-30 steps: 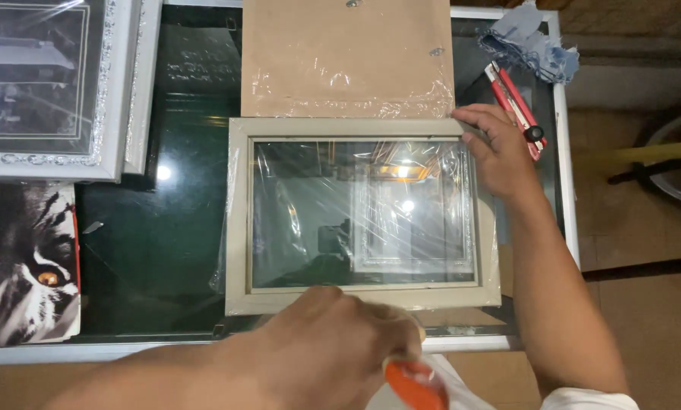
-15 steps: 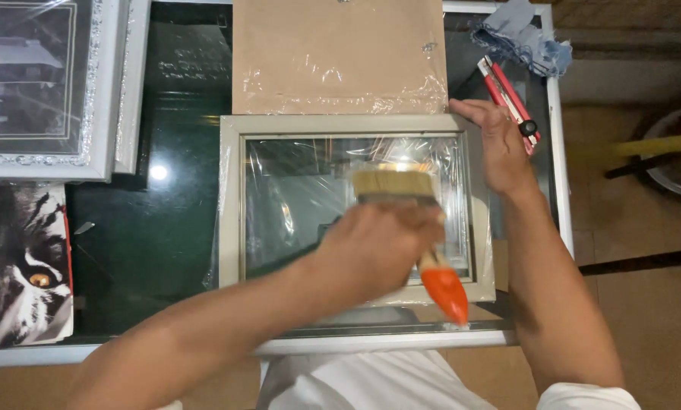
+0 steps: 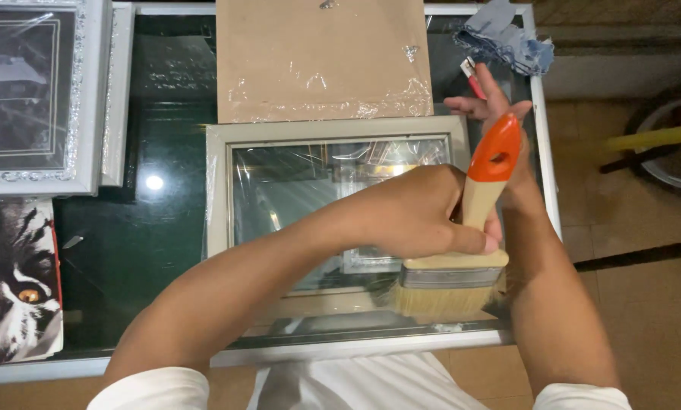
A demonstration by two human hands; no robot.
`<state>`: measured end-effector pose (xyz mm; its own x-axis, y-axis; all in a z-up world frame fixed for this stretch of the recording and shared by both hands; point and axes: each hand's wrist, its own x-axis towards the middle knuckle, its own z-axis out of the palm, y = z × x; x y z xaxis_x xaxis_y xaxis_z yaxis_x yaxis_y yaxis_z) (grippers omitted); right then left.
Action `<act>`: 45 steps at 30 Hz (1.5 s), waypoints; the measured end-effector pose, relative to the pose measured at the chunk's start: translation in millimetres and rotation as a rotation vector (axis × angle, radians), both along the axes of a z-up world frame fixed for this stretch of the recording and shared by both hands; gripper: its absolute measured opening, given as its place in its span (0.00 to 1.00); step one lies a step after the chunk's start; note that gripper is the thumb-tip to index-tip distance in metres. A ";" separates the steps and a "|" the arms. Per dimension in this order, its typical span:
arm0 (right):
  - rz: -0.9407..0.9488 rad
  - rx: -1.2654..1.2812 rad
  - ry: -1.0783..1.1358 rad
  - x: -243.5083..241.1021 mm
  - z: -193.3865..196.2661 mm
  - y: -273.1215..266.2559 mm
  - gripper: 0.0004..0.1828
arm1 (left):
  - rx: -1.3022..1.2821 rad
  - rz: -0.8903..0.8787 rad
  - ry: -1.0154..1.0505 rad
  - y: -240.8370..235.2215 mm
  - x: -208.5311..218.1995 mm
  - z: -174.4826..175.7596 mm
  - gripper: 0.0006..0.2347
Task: The person uses a brush to wipe the surface of a plastic-wrapped picture frame on a glass table. The person repeatedly brushes the frame's surface and edges while holding the frame steady with the other hand.
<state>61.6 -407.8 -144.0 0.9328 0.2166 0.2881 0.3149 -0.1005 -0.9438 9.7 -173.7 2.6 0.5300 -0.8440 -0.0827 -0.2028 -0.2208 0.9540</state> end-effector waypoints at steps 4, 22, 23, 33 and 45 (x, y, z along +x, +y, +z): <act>0.022 0.137 0.034 7.5 -14.2 -8.5 0.62 | 0.119 -0.011 -0.062 -27.8 18.2 -41.7 0.08; -0.129 -0.180 -0.025 -2.0 -7.9 1.9 0.54 | -0.207 0.842 -0.348 -1.7 56.3 -69.8 0.06; -0.129 -0.220 -0.078 -1.6 -10.9 1.7 0.51 | -0.128 0.865 -0.301 13.2 57.1 -69.4 0.06; -0.175 -0.471 -0.063 -6.0 -4.5 13.7 0.17 | 0.211 1.083 -0.793 231.7 7.9 -31.9 0.04; -0.172 -0.506 -0.094 -5.6 -5.2 15.0 0.16 | 0.235 0.488 -0.711 196.5 -21.0 -20.5 0.17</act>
<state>56.0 -392.8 -149.2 0.9423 0.1961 0.2714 0.3344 -0.5924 -0.7330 -11.3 22.7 -17.9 0.8175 -0.5139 0.2600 -0.5616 -0.6115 0.5574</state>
